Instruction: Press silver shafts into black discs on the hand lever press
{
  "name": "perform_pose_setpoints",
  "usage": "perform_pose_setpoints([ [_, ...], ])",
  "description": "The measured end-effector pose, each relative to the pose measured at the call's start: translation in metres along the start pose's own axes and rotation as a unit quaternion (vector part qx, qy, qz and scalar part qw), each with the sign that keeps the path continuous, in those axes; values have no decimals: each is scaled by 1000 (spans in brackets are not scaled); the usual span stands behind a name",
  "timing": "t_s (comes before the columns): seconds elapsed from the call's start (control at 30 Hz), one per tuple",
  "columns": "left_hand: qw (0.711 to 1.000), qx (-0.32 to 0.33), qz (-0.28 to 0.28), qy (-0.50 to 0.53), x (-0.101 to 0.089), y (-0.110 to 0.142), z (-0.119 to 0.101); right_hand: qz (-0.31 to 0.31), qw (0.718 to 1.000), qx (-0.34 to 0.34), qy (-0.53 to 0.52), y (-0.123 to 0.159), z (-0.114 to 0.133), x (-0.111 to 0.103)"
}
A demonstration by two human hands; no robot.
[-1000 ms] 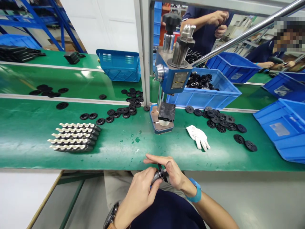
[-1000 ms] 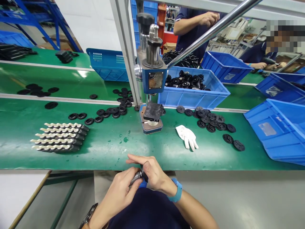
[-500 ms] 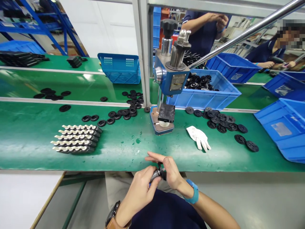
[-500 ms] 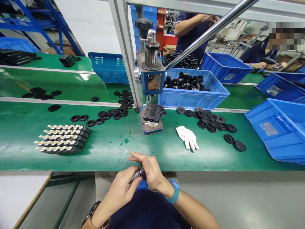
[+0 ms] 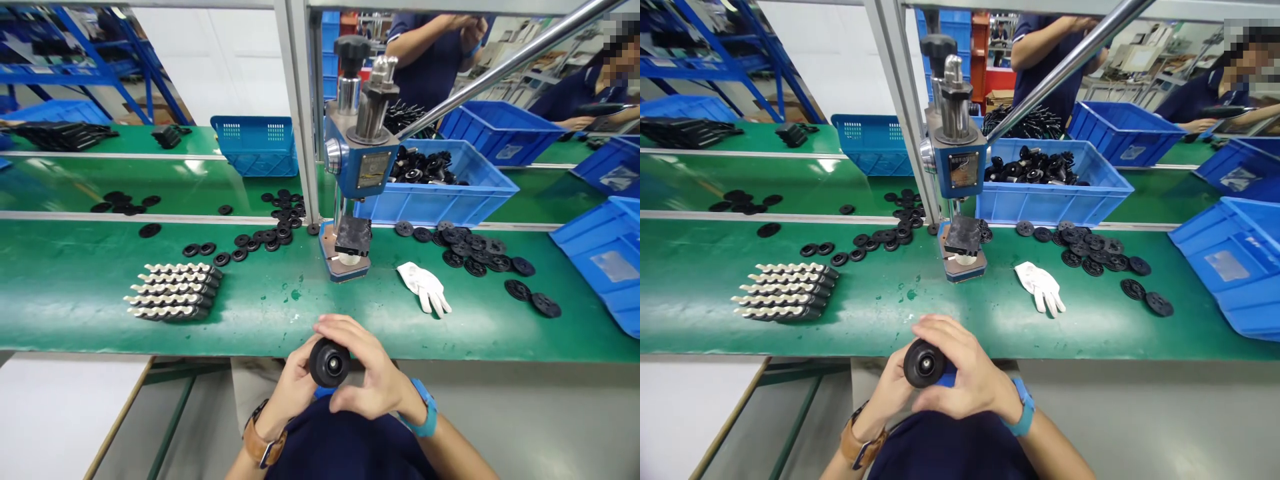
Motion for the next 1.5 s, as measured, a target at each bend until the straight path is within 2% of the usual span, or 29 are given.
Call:
perform_pose_setpoints([
  [0.13,1000,-9,-2,-2,2,1,2,15,999,-38,8,3,2,8],
  [0.7,1000,-17,-5,-14,5,7,7,11,999,-45,-6,6,7,8],
  [0.8,999,-24,-20,10,3,6,7,-3,1000,-27,-10,8,3,4],
  [0.9,996,-19,-77,28,-7,-2,1,-53,998,37,-9,11,-11,-7],
  [0.97,993,-6,-121,8,-16,-15,-12,-90,992,89,0,11,-25,-17],
  [1.03,987,11,-157,-29,-23,-37,-35,-126,986,113,9,7,-35,-27],
  [1.13,974,69,-197,-92,-27,-83,-86,-189,978,89,14,-8,-36,-49],
  [1.2,959,134,-196,-156,-23,-117,-121,-235,969,65,24,-21,-27,-68],
  [1.27,932,211,-187,-228,-14,-146,-150,-286,957,34,39,-35,-11,-91],
  [1.33,908,245,-161,-300,-3,-172,-161,-342,938,-17,56,-50,14,-117],
  [1.4,897,238,-139,-347,6,-191,-160,-392,914,-77,74,-65,45,-141],
  [1.5,898,222,-119,-361,12,-205,-152,-438,880,-159,88,-91,94,-174],
])
Point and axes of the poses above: each hand's wrist, its own y-axis away from the middle knuckle, its own x-axis out of the palm, z = x × y, the point moved 7 cm from there along -y, towards the middle knuckle, and after that the axes turned 3 degrees about -z, right-handed, at the moved point
